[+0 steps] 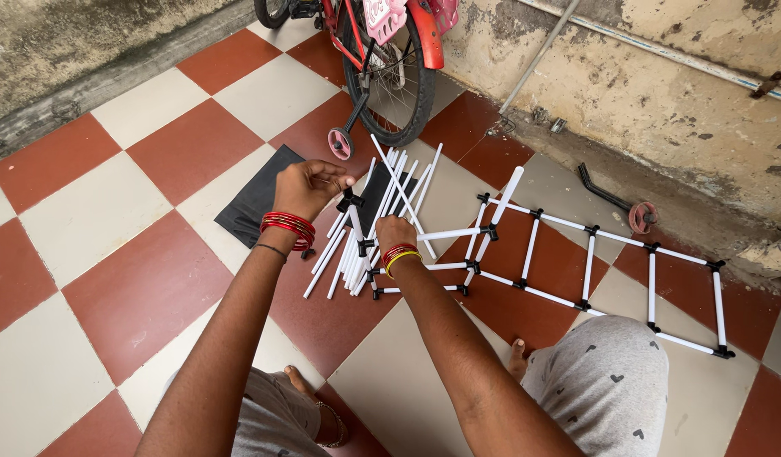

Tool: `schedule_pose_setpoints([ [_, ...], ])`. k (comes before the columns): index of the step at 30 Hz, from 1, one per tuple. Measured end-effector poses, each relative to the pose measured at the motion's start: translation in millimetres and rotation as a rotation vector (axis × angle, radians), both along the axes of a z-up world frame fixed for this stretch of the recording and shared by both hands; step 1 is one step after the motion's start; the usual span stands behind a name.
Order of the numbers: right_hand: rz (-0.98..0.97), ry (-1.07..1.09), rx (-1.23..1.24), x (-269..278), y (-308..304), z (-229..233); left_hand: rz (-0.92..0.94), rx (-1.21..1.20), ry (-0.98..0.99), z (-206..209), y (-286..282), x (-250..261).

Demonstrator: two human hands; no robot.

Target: The person assembles a shoe rack frame by inserting plastic pipes into corner connectors by hand.

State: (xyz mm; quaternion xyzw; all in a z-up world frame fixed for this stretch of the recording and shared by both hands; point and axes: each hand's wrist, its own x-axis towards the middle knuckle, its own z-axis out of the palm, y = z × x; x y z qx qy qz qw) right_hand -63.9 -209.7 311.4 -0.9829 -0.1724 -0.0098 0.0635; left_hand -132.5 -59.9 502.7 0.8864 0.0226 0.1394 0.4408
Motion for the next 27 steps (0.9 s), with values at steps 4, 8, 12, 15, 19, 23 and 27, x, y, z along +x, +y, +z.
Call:
schedule_pose_setpoints([
  [4, -0.009, 0.012, -0.008, 0, 2, -2, 0.115, 0.135, -0.012, 19, 1, -2],
  [8, -0.017, 0.017, 0.004, -2, 1, -1, 0.132, 0.217, 0.083, 25, -7, 3],
  [12, -0.014, 0.013, 0.008, -5, 3, -1, 0.131, 0.300, 0.219, 20, -20, 17],
  [15, 0.002, 0.003, 0.006, -7, 1, -3, 0.128, 0.277, 0.207, 13, -23, 21],
  [19, -0.005, 0.002, 0.030, -8, 0, -2, 0.132, 0.272, 0.212, 9, -21, 25],
  [23, 0.003, -0.020, 0.014, -10, -1, 0, 0.147, 0.251, 0.185, 8, -25, 26],
  [27, 0.016, -0.021, 0.026, -10, -2, 1, 0.128, 0.299, 0.133, 11, -28, 17],
])
